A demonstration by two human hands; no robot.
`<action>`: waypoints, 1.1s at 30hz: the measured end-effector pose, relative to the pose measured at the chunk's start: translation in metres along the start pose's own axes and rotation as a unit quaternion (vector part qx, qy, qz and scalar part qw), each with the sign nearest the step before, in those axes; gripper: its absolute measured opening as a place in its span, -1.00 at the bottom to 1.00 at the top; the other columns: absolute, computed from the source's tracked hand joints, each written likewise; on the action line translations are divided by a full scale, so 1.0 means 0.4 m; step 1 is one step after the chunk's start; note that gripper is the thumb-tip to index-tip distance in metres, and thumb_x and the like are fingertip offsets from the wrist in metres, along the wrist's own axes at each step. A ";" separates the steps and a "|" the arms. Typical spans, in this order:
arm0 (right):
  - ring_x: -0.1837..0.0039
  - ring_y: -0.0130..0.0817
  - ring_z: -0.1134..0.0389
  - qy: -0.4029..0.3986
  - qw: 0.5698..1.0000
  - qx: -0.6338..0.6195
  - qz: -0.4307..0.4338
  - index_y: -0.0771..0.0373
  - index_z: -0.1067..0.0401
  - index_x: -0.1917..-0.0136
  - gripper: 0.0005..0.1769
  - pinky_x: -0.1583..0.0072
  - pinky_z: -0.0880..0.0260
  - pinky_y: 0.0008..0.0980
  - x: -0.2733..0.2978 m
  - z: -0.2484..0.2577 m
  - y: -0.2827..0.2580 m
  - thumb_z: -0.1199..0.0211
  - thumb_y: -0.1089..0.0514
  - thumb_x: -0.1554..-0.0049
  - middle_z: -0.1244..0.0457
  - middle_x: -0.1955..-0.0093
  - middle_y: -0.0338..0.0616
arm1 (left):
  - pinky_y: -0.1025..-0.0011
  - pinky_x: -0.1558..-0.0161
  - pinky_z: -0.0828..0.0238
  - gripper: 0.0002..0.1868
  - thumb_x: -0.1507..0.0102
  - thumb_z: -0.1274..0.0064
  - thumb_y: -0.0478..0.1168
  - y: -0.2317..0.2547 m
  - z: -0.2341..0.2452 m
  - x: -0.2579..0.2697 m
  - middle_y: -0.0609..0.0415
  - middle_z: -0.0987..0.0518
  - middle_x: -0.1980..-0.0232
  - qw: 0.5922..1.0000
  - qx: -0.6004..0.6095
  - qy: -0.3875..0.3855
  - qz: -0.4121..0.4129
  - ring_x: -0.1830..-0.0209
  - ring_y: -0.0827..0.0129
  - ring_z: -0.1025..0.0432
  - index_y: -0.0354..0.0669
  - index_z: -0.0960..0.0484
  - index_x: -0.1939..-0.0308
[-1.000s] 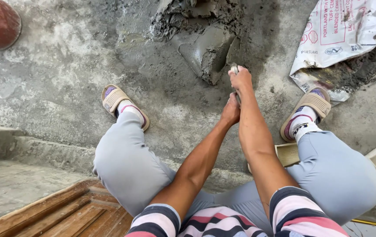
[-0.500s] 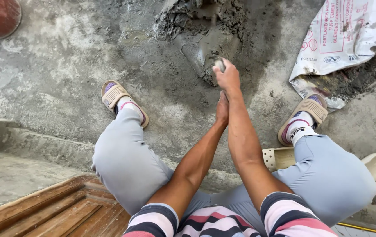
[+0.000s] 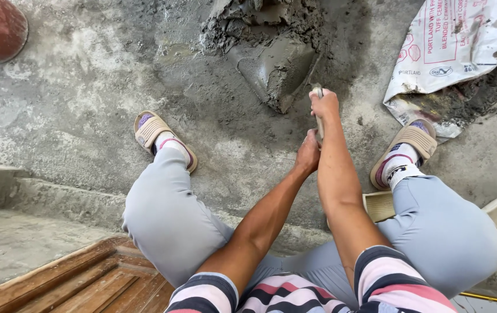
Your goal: Mixing cement on the floor using a trowel and hands
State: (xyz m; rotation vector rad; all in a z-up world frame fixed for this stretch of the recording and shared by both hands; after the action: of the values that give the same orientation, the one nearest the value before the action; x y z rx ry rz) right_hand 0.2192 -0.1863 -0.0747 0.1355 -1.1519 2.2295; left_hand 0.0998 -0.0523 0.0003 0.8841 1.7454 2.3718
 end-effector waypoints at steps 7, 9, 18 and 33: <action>0.49 -0.44 -0.31 -0.052 0.998 -0.019 0.034 0.25 -0.34 -0.08 -0.58 0.34 -0.36 -0.48 0.035 0.021 -0.074 -0.13 -0.02 0.00 -0.24 0.50 -0.18 | -0.05 0.02 -0.26 -0.38 -0.10 0.05 -0.20 0.039 0.021 0.014 -0.14 -0.42 0.22 1.000 -0.016 0.017 0.009 0.11 -0.08 -0.40 -0.29 -0.13 -0.20; 0.44 -0.39 -0.34 -0.050 0.996 0.022 0.068 0.28 -0.31 -0.15 -0.49 0.28 -0.39 -0.37 0.081 0.036 -0.114 -0.14 -0.04 0.00 -0.26 0.48 -0.14 | -0.01 0.03 -0.27 -0.27 -0.04 -0.03 -0.14 -0.012 -0.003 -0.016 -0.06 -0.41 0.23 1.000 0.005 0.013 0.012 0.12 -0.01 -0.40 -0.27 -0.09 -0.22; -0.20 -0.06 -0.25 -0.038 0.995 0.082 0.042 0.08 -0.21 -0.30 -0.40 -0.20 -0.25 -0.05 0.268 0.017 -0.271 -0.09 -0.13 -0.03 -0.24 -0.15 0.02 | -0.10 -0.33 0.15 -0.43 -0.29 0.62 -0.21 0.113 0.077 0.124 -0.52 -0.09 -0.29 0.994 0.107 0.006 0.017 -0.31 -0.30 -0.02 -0.58 0.08 -0.30; 0.35 -0.28 -0.38 -0.008 0.998 0.058 0.004 0.34 -0.21 -0.23 -0.39 0.13 -0.41 -0.19 -0.051 0.073 -0.043 -0.17 -0.06 -0.03 -0.32 0.26 -0.02 | 0.14 0.05 -0.35 -0.38 -0.06 -0.01 0.06 -0.096 -0.004 -0.056 0.11 -0.55 0.31 0.992 0.037 0.074 0.098 0.13 0.19 -0.46 -0.05 -0.25 -0.13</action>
State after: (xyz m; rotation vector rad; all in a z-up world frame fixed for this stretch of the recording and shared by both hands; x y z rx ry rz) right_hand 0.2398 -0.2110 -0.0520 0.1974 -1.0325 2.3069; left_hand 0.1069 -0.0487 -0.0432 0.9519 1.8943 2.5709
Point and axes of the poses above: each hand's wrist, its own x-axis away from the middle knuckle, its own z-axis out of the back of the hand, y = z × x, the point moved 9 cm from there along -x, towards the middle knuckle
